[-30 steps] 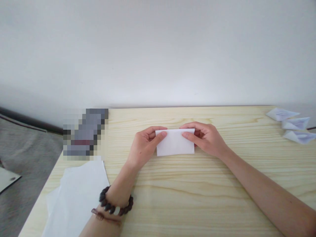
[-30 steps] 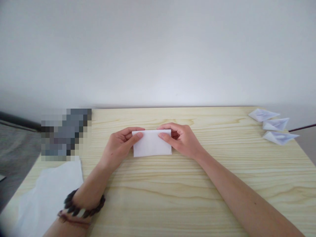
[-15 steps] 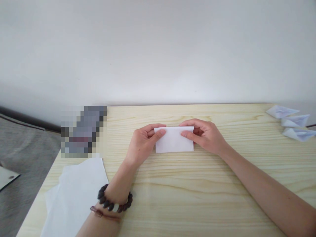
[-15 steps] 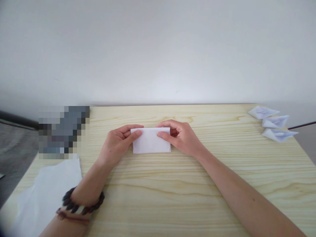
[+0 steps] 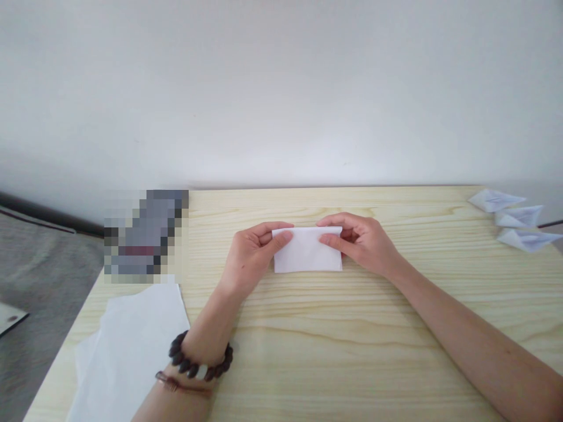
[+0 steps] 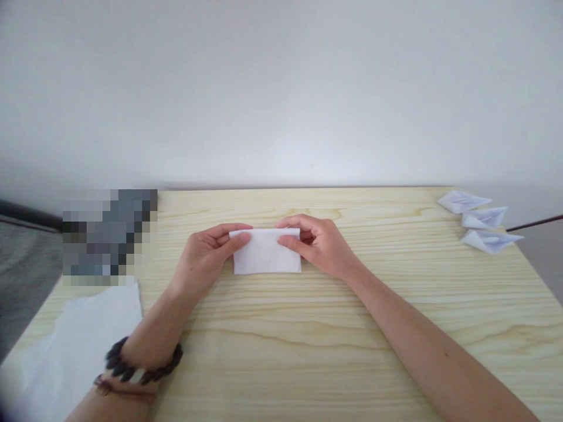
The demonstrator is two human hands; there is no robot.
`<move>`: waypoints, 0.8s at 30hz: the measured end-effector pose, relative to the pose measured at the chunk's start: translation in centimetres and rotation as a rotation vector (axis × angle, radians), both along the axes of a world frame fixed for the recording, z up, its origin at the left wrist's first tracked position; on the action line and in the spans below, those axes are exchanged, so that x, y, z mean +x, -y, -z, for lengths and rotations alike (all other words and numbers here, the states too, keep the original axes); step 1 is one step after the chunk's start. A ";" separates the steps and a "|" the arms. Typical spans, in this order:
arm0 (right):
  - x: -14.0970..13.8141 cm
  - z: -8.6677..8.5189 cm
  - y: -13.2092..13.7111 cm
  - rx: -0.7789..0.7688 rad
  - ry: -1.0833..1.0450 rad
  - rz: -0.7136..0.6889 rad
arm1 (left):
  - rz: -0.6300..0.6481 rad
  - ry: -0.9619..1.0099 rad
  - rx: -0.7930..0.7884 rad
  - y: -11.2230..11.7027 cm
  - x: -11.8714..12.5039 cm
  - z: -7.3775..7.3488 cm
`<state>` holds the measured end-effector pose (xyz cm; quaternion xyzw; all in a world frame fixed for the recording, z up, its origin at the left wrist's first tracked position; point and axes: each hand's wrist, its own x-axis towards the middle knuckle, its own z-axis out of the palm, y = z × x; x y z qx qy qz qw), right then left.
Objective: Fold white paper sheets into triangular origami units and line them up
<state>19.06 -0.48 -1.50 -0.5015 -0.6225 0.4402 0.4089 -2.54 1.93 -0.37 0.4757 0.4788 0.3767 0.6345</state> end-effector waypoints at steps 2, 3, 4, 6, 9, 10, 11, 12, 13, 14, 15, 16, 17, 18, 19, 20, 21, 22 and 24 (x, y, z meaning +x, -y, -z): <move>-0.1 0.0 0.0 0.025 0.024 0.014 | -0.024 0.013 -0.011 0.0 0.1 0.0; -0.1 0.0 0.0 0.043 0.039 0.021 | -0.041 0.014 -0.013 0.0 0.1 0.0; -0.1 0.0 0.0 0.063 0.056 0.028 | -0.059 0.012 -0.014 0.1 0.2 -0.1; -0.2 -0.1 0.0 0.098 0.095 0.034 | -0.096 0.002 -0.007 0.2 0.4 -0.2; -0.2 -0.1 0.0 0.127 0.149 0.038 | -0.112 -0.030 0.009 0.4 0.6 -0.4; -0.2 -0.1 0.0 0.134 0.164 0.038 | -0.108 -0.047 0.017 0.5 0.7 -0.5; -0.1 -0.1 0.0 0.141 0.178 0.037 | -0.103 -0.062 0.027 0.5 0.7 -0.6; -0.1 0.0 0.0 0.149 0.189 0.035 | -0.098 -0.070 0.038 0.6 0.7 -0.7; -0.1 0.0 0.1 0.156 0.198 0.034 | -0.091 -0.074 0.048 0.6 0.7 -0.7; 0.0 0.0 0.1 0.160 0.203 0.031 | -0.086 -0.075 0.054 0.6 0.7 -0.8; 0.0 0.0 0.1 0.161 0.206 0.029 | -0.083 -0.078 0.057 0.6 0.7 -0.8; 0.0 0.0 0.1 0.160 0.206 0.026 | -0.081 -0.082 0.059 0.6 0.7 -0.7; 0.0 -0.1 0.1 0.158 0.205 0.022 | -0.084 -0.088 0.063 0.5 0.7 -0.7; -0.1 -0.1 0.1 0.159 0.205 0.019 | -0.083 -0.096 0.067 0.5 0.6 -0.6; -0.1 -0.2 0.1 0.167 0.207 0.015 | -0.081 -0.105 0.071 0.5 0.6 -0.6; -0.2 -0.3 0.1 0.188 0.213 0.005 | -0.073 -0.114 0.074 0.6 0.6 -0.5; -0.2 -0.4 0.1 0.221 0.218 -0.012 | -0.055 -0.130 0.075 0.6 0.6 -0.4; -0.3 -0.5 0.1 0.261 0.219 -0.035 | -0.029 -0.156 0.077 0.7 0.6 -0.4; -0.5 -0.8 0.1 0.326 0.208 -0.091 | 0.040 -0.208 0.088 0.9 0.7 -0.4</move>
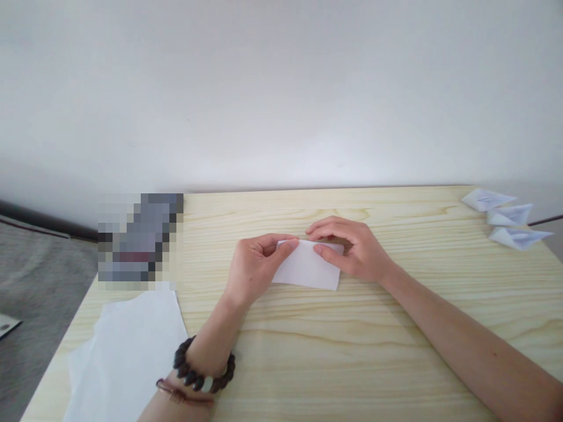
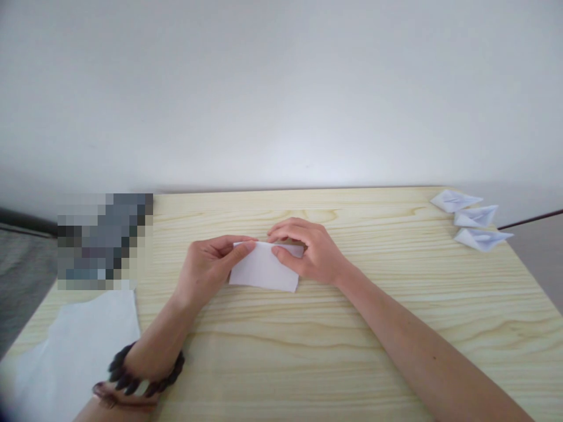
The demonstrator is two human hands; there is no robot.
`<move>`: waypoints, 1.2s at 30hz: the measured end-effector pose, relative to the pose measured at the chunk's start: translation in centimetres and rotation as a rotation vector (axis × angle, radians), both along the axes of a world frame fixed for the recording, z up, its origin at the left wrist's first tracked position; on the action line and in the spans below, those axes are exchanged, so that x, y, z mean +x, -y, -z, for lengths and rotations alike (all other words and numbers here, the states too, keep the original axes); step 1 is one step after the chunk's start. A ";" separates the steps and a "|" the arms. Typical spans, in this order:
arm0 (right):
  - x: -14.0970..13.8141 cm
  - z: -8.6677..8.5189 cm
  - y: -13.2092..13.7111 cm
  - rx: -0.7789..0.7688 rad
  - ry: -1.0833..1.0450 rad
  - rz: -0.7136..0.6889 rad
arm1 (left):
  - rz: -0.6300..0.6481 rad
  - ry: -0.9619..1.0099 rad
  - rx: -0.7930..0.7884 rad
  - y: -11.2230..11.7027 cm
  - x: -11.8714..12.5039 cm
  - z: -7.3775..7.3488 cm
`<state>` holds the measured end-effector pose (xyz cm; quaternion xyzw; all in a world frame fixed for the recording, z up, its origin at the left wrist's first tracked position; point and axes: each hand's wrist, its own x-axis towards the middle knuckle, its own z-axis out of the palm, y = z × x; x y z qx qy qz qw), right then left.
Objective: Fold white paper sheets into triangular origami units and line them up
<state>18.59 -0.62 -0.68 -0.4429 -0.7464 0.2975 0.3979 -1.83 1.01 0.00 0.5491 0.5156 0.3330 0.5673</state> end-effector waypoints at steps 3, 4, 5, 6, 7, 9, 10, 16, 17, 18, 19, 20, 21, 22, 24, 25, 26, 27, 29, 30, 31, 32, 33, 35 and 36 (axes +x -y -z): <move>-0.1 -0.3 -0.1 -0.027 -0.010 -0.073 | 0.090 -0.044 0.039 0.3 0.2 0.0; -0.1 -0.4 -0.1 -0.047 0.003 -0.088 | 0.106 -0.055 0.057 0.4 0.3 0.0; -0.1 -0.4 -0.1 -0.058 0.022 -0.097 | 0.117 -0.071 0.076 0.5 0.4 -0.1; -0.1 -0.4 -0.1 -0.063 0.043 -0.100 | 0.120 -0.089 0.096 0.6 0.5 -0.1; 0.0 -0.3 -0.2 -0.063 0.062 -0.100 | 0.123 -0.105 0.111 0.6 0.6 0.0; 0.0 -0.2 -0.2 -0.061 0.083 -0.101 | 0.128 -0.128 0.135 0.8 0.8 0.0; 0.0 -0.2 -0.2 -0.064 0.088 -0.102 | 0.128 -0.140 0.147 0.9 0.8 0.0; -0.1 -0.1 -0.2 -0.090 0.129 -0.096 | 0.093 -0.149 0.165 1.0 1.0 -0.1; -0.1 0.0 -0.2 -0.096 0.123 -0.096 | 0.086 -0.132 0.148 0.9 1.0 -0.1; -0.1 0.0 -0.2 -0.100 0.114 -0.097 | 0.078 -0.116 0.133 0.9 0.9 -0.1; -0.1 0.0 -0.2 -0.103 0.108 -0.099 | 0.071 -0.102 0.119 0.8 0.9 -0.1; -0.1 0.0 -0.2 -0.105 0.106 -0.101 | 0.062 -0.093 0.110 0.7 0.9 -0.2; 0.0 0.1 -0.2 -0.107 0.108 -0.103 | 0.050 -0.088 0.103 0.7 0.8 -0.2; 0.1 0.1 -0.2 -0.111 0.111 -0.107 | 0.032 -0.085 0.100 0.6 0.8 -0.2; 0.3 0.1 -0.3 -0.126 0.115 -0.112 | -0.014 -0.080 0.100 0.4 0.7 -0.2; 0.4 0.1 -0.3 -0.135 0.114 -0.114 | -0.037 -0.077 0.099 0.4 0.6 -0.2; 0.5 0.0 -0.3 -0.148 0.107 -0.117 | -0.060 -0.072 0.097 0.3 0.5 -0.1; 0.6 0.0 -0.3 -0.164 0.096 -0.120 | -0.080 -0.065 0.091 0.3 0.5 -0.1; 0.8 0.0 -0.4 -0.199 0.061 -0.120 | -0.126 -0.045 0.079 0.2 0.4 -0.1; 1.0 0.0 -0.4 -0.215 0.044 -0.121 | -0.154 -0.038 0.075 0.1 0.4 0.0; 1.0 -0.1 -0.5 -0.226 0.031 -0.121 | -0.182 -0.031 0.077 0.1 0.4 0.0; 1.1 -0.1 -0.5 -0.231 0.022 -0.119 | -0.206 -0.024 0.080 0.1 0.4 0.0; 1.2 -0.1 -0.6 -0.229 0.015 -0.115 | -0.227 -0.015 0.085 0.0 0.4 0.1; 1.4 -0.1 -0.7 -0.215 -0.006 -0.110 | -0.263 0.014 0.095 0.0 0.4 0.2; 1.4 -0.1 -0.7 -0.211 -0.019 -0.106 | -0.279 0.036 0.098 0.0 0.4 0.3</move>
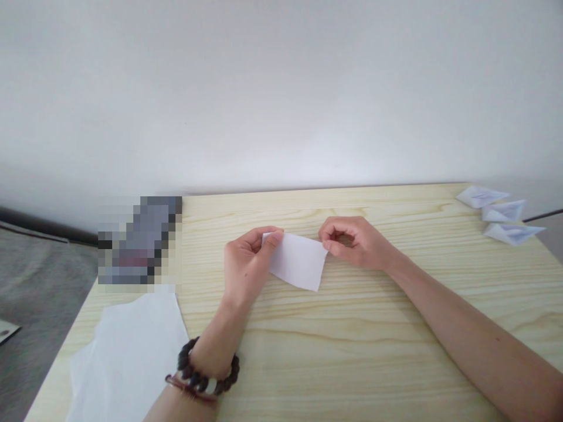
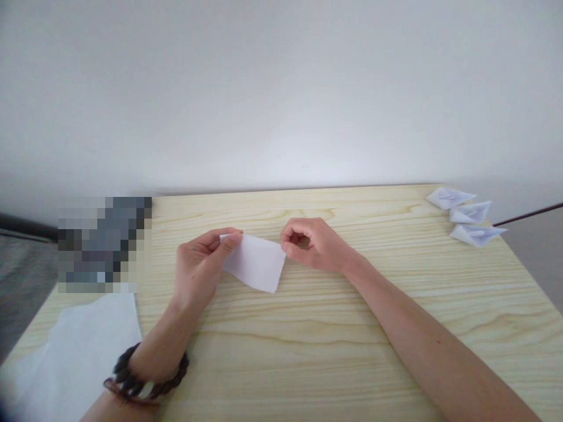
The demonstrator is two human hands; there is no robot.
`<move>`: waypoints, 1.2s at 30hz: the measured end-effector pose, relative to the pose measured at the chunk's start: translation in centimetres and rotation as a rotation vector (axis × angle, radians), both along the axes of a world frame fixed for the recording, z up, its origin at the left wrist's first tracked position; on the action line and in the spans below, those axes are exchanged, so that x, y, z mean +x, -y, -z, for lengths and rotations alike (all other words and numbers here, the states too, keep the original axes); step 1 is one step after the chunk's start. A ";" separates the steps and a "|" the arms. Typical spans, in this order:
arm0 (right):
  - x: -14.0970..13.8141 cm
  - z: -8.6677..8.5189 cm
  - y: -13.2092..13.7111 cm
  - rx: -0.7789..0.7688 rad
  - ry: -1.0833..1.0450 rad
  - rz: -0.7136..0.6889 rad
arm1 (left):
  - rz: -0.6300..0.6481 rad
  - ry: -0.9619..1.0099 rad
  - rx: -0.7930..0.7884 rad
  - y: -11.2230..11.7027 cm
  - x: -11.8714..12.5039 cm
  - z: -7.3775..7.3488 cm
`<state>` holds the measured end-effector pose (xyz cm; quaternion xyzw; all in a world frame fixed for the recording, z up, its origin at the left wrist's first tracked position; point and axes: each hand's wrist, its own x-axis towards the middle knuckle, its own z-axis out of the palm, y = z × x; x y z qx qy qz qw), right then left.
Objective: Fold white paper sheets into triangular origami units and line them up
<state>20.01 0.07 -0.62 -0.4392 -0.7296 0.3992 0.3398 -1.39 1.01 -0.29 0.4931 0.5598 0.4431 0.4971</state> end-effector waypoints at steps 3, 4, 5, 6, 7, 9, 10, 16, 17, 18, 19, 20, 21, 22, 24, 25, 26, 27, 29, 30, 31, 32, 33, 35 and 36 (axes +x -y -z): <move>0.2 0.0 -0.1 -0.025 -0.043 0.016 | -0.028 0.047 0.014 -0.1 0.0 0.3; 0.3 0.0 -0.1 -0.049 -0.062 0.027 | -0.026 0.054 0.016 -0.1 -0.1 0.4; 0.4 0.0 -0.2 -0.075 -0.091 0.037 | -0.030 0.058 0.020 -0.2 -0.2 0.5; 0.5 0.1 -0.2 -0.098 -0.132 0.047 | -0.042 0.064 0.026 -0.3 -0.4 0.6; 0.6 0.1 -0.2 -0.115 -0.179 0.056 | -0.060 0.067 0.037 -0.4 -0.6 0.7; 0.7 0.3 -0.3 -0.124 -0.263 0.066 | -0.108 0.065 0.065 -0.5 -0.8 0.7; 0.7 0.4 -0.3 -0.116 -0.290 0.067 | -0.116 0.052 0.077 -0.5 -0.9 0.6; -0.1 0.4 0.2 -0.060 -0.131 0.025 | 0.055 0.033 0.030 0.5 0.2 -0.1; -0.3 0.4 0.2 -0.036 -0.088 0.020 | 0.098 0.020 0.017 0.7 0.4 -0.1; -0.4 0.3 0.3 -0.007 -0.048 0.013 | 0.143 -0.003 0.009 0.8 0.6 -0.1; -0.5 0.2 0.3 0.025 -0.012 0.005 | 0.186 -0.035 0.008 0.9 0.7 -0.1; -0.6 0.1 0.3 0.059 0.021 -0.001 | 0.220 -0.074 0.016 1.0 0.7 -0.1; -0.7 0.1 0.3 0.093 0.049 -0.005 | 0.245 -0.117 0.029 1.1 0.7 0.0; -0.8 0.0 0.3 0.127 0.067 -0.005 | 0.259 -0.162 0.048 1.1 0.7 0.1; -0.8 -0.1 0.3 0.181 0.082 -0.001 | 0.262 -0.247 0.084 1.1 0.6 0.2; -0.8 -0.1 0.3 0.198 0.085 0.000 | 0.257 -0.282 0.097 1.0 0.5 0.2; -0.8 -0.1 0.3 0.209 0.084 0.001 | 0.250 -0.311 0.108 1.0 0.5 0.2; -0.7 -0.1 0.2 0.215 0.081 0.002 | 0.241 -0.337 0.116 0.9 0.4 0.2; -0.7 -0.1 0.2 0.219 0.072 0.007 | 0.223 -0.374 0.130 0.8 0.4 0.1; -0.6 -0.1 0.2 0.216 0.068 0.012 | 0.217 -0.385 0.138 0.8 0.4 0.1; -0.5 -0.1 0.2 0.208 0.063 0.014 | 0.211 -0.391 0.143 0.8 0.4 0.0; -0.4 -0.1 0.2 0.197 0.058 0.017 | 0.205 -0.391 0.147 0.7 0.3 0.0; -0.4 -0.1 0.2 0.182 0.053 0.022 | 0.198 -0.391 0.146 0.6 0.3 0.0; -0.1 -0.1 0.1 0.147 0.038 0.040 | 0.178 -0.404 0.139 0.4 0.0 0.1; 0.1 -0.1 0.1 0.133 0.025 0.058 | 0.164 -0.417 0.132 0.3 -0.2 0.1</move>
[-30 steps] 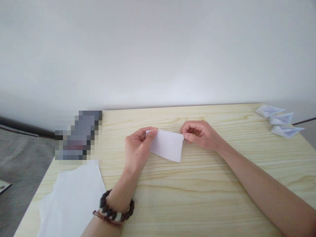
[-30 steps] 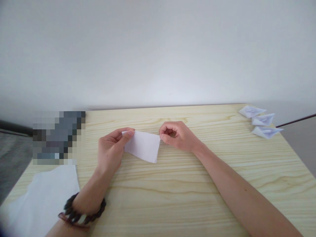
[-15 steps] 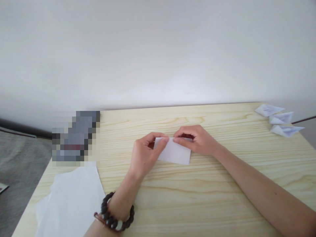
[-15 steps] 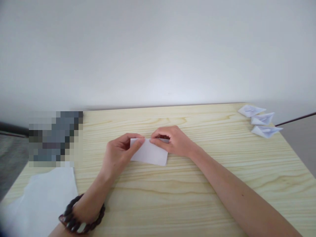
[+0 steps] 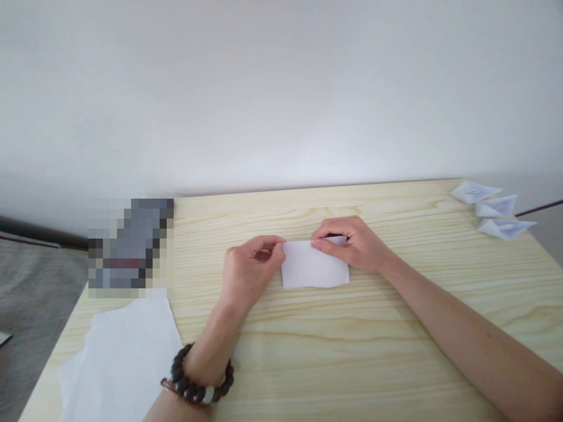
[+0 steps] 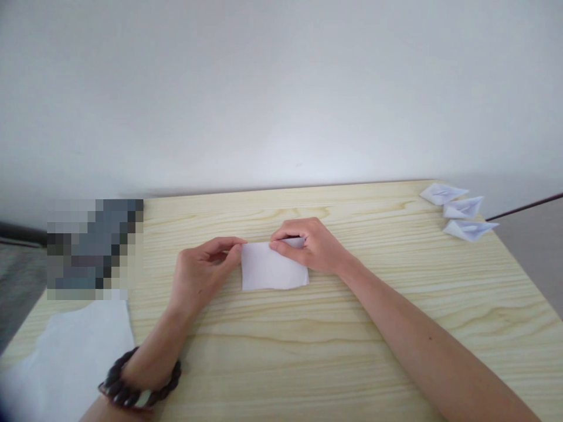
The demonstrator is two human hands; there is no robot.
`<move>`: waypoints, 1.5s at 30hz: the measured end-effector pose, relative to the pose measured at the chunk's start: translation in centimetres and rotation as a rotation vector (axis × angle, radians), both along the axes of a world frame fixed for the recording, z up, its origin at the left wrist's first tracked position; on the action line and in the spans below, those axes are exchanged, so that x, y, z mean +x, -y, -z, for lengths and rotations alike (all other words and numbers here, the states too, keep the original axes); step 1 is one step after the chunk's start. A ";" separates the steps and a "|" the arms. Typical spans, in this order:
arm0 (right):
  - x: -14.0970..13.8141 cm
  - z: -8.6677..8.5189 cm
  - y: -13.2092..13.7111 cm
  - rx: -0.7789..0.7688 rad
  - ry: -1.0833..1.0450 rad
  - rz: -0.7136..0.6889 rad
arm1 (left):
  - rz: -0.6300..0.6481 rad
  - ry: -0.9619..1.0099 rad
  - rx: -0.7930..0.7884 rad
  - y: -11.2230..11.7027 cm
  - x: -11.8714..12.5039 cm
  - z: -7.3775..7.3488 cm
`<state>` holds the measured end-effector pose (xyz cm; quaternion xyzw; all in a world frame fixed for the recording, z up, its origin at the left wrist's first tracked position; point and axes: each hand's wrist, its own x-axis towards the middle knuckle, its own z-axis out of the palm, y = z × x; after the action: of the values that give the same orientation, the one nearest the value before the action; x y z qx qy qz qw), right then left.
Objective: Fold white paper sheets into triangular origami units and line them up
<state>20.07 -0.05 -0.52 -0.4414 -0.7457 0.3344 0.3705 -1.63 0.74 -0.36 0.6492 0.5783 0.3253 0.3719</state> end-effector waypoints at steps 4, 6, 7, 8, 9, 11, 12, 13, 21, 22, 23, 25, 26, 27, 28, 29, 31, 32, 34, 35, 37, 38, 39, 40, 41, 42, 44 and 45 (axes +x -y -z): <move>0.4 0.1 -0.1 -0.037 -0.053 0.059 | -0.076 0.013 -0.011 -0.6 -0.7 0.0; 0.3 0.1 -0.1 -0.065 -0.031 0.019 | -0.038 0.038 -0.028 -0.6 -0.8 0.0; 0.2 0.1 0.0 -0.073 -0.014 -0.010 | 0.003 0.047 -0.032 -0.5 -0.8 -0.1; 0.1 0.1 0.0 -0.071 0.004 -0.032 | 0.054 0.056 -0.032 -0.5 -0.7 -0.1; -0.1 0.0 0.0 -0.059 0.021 -0.047 | 0.104 0.066 -0.025 -0.3 -0.6 -0.1; -0.4 0.0 0.1 -0.016 0.053 -0.063 | 0.202 0.058 -0.003 -0.1 -0.4 -0.2; -0.6 0.0 0.1 0.005 0.068 -0.068 | 0.243 0.033 0.011 0.0 -0.3 -0.3; -0.6 0.0 0.1 0.019 0.079 -0.066 | 0.268 -0.001 0.023 0.1 -0.2 -0.3; -0.4 0.7 -0.1 -0.108 -0.017 0.175 | 0.008 -0.036 0.039 -0.2 -0.7 0.4; -0.4 0.8 -0.2 -0.086 -0.024 0.192 | 0.000 -0.059 0.052 -0.2 -0.7 0.4; -0.5 0.9 -0.2 -0.052 -0.017 0.199 | 0.006 -0.091 0.077 -0.2 -0.6 0.5; -0.7 0.9 -0.2 0.045 0.034 0.187 | 0.054 -0.159 0.159 -0.3 -0.5 0.5; -0.8 1.0 -0.2 0.099 0.063 0.172 | 0.092 -0.188 0.211 -0.3 -0.5 0.6; -0.9 1.0 -0.2 0.150 0.087 0.156 | 0.134 -0.212 0.261 -0.3 -0.4 0.7; -1.0 1.1 -0.1 0.194 0.107 0.140 | 0.171 -0.234 0.307 -0.3 -0.4 0.8; -1.1 1.2 -0.1 0.230 0.125 0.127 | 0.199 -0.255 0.347 -0.3 -0.4 0.9; -1.2 1.4 0.0 0.280 0.161 0.104 | 0.223 -0.298 0.398 -0.4 -0.4 1.1; -1.2 1.5 0.1 0.298 0.175 0.090 | 0.222 -0.316 0.412 -0.4 -0.4 1.2; -1.1 1.7 0.1 0.329 0.195 0.056 | 0.210 -0.345 0.426 -0.5 -0.4 1.4; -1.1 1.8 0.1 0.345 0.206 0.036 | 0.207 -0.355 0.430 -0.5 -0.4 1.5; -1.0 1.8 0.2 0.374 0.240 -0.005 | 0.201 -0.362 0.440 -0.5 -0.4 1.6; -1.0 1.8 0.2 0.383 0.262 -0.023 | 0.196 -0.360 0.445 -0.5 -0.4 1.7; -0.9 1.8 0.2 0.386 0.286 -0.040 | 0.193 -0.355 0.448 -0.5 -0.5 1.7; -0.9 1.7 0.3 0.388 0.306 -0.057 | 0.190 -0.348 0.450 -0.5 -0.5 1.8; -0.9 1.7 0.3 0.387 0.322 -0.075 | 0.186 -0.339 0.450 -0.5 -0.5 1.8; -0.8 1.6 0.4 0.386 0.331 -0.090 | 0.181 -0.329 0.450 -0.5 -0.5 1.8; -0.7 1.6 0.4 0.391 0.338 -0.119 | 0.172 -0.313 0.445 -0.6 -0.5 1.7; -0.7 1.5 0.4 0.395 0.343 -0.129 | 0.167 -0.308 0.443 -0.7 -0.5 1.7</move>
<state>19.36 -0.46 -2.05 -0.3622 -0.8750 0.1256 0.2958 -2.12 1.40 -2.03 0.8017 0.4874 0.3097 0.1543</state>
